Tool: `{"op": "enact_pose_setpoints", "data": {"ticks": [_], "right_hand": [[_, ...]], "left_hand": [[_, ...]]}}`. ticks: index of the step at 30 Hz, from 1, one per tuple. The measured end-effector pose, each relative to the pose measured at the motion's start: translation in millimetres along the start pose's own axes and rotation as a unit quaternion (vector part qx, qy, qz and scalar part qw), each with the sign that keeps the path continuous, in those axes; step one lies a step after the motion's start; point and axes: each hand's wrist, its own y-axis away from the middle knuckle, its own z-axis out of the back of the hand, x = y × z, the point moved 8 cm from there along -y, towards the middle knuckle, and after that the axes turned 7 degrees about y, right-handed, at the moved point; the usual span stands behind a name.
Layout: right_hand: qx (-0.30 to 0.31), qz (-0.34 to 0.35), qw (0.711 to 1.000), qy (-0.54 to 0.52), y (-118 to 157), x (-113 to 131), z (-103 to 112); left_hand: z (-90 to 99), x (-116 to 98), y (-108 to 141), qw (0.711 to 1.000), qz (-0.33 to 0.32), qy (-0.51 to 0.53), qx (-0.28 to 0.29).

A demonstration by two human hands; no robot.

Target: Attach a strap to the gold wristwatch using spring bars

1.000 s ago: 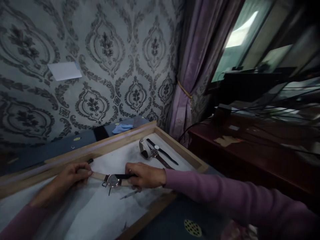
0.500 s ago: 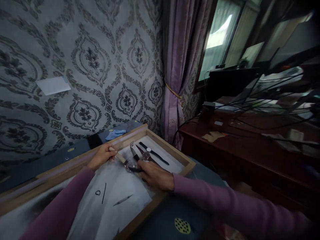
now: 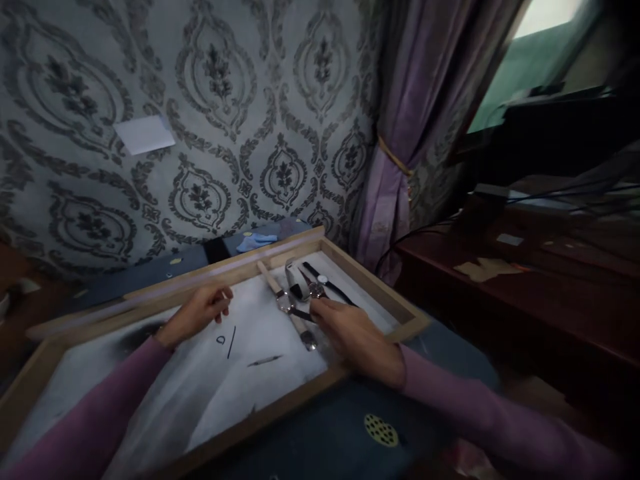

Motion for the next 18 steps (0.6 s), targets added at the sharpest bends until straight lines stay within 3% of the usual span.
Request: {"op": "enact_pose_setpoints", "data": {"ticks": [3,5,9,13,18], "right_hand": [[-0.006,0.085,0.996,-0.027,-5,26,-3],[0.009,0.133,0.991,-0.022,-18,48,-8],[0.016,0.146,0.987,0.061,-62,84,-17],[0.0,0.158,0.982,0.101,-90,105,-23],[0.0,0.192,0.974,0.117,-70,110,-25]], "left_hand": [[3.5,10,50,0.998,0.015,-0.053,-0.012],[-0.2,6,81,0.992,-0.007,-0.124,-0.027],[-28.1,-8,130,0.983,-0.058,-0.172,0.035],[-40.8,-13,154,0.978,-0.077,-0.189,0.033],[-41.4,-10,162,0.98,-0.078,-0.18,-0.017]]}}
